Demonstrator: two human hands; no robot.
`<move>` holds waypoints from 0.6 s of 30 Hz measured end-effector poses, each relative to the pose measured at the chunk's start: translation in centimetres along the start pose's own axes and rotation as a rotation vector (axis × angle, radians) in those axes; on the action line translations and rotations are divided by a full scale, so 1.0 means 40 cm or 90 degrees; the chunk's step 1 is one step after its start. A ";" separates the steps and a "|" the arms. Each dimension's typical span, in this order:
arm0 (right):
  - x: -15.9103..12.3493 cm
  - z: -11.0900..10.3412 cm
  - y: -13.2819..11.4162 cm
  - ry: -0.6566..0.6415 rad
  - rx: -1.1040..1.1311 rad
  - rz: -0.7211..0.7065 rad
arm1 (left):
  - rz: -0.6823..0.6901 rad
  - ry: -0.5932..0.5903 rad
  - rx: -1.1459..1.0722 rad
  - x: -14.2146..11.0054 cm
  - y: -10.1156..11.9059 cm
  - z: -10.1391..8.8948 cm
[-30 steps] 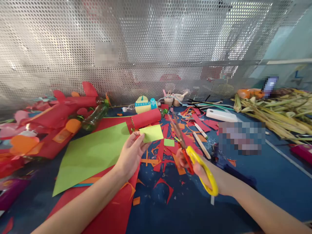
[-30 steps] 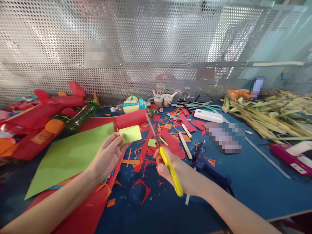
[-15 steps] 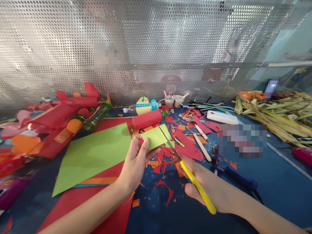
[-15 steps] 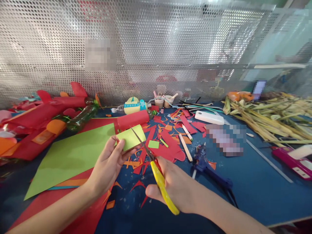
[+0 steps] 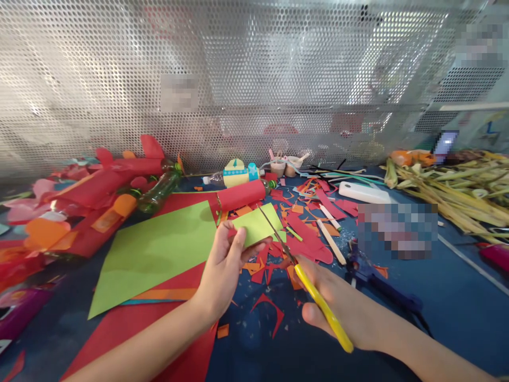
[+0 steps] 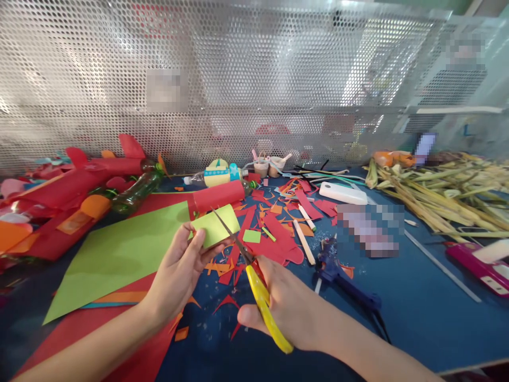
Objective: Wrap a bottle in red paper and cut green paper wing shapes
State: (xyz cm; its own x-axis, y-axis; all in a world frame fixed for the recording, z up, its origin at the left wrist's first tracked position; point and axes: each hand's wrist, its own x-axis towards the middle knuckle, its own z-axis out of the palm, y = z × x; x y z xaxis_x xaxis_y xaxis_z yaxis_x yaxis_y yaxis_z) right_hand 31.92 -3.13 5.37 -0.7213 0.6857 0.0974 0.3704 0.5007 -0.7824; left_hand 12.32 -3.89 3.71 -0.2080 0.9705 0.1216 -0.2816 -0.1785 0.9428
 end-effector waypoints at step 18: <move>0.010 0.031 0.043 0.014 -0.019 -0.003 | -0.027 0.003 -0.039 -0.013 0.015 0.012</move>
State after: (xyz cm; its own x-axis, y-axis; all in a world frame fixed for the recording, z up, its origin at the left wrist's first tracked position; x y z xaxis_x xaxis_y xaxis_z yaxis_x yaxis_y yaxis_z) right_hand 31.54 -2.64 3.31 -0.7103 0.6945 0.1148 0.3848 0.5197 -0.7628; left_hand 12.71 -4.43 4.36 -0.1991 0.9767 0.0797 -0.3473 -0.1464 0.9262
